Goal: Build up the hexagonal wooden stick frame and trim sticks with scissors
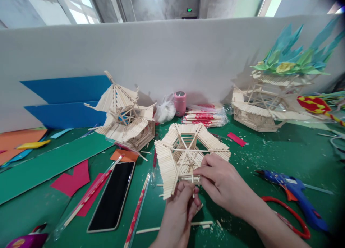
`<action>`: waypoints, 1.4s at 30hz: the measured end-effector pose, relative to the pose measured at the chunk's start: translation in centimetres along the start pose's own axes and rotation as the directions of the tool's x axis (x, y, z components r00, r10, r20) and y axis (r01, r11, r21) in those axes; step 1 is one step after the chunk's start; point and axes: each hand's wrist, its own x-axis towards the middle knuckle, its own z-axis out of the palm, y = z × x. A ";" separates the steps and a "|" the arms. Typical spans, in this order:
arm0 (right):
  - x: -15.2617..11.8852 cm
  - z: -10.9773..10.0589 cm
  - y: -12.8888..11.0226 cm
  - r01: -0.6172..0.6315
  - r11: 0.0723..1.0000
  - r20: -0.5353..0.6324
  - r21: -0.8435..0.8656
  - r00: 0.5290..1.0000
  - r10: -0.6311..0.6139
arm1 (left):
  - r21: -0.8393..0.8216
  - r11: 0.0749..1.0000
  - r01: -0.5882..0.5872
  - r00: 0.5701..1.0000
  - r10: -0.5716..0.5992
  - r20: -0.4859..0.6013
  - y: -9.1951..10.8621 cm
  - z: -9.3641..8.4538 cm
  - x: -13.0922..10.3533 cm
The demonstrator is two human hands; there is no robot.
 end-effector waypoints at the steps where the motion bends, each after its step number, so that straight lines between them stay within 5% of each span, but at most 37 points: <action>1: 0.0 0.0 0.0 0.000 1.000 0.000 -0.003 1.000 0.000 | -0.003 1.000 0.002 1.000 -0.002 -0.002 0.0 0.0 0.0; 42: 0.0 0.0 0.0 -0.008 1.000 0.002 -0.005 1.000 0.008 | -0.006 1.000 0.004 1.000 -0.004 -0.030 0.2 0.2 -0.2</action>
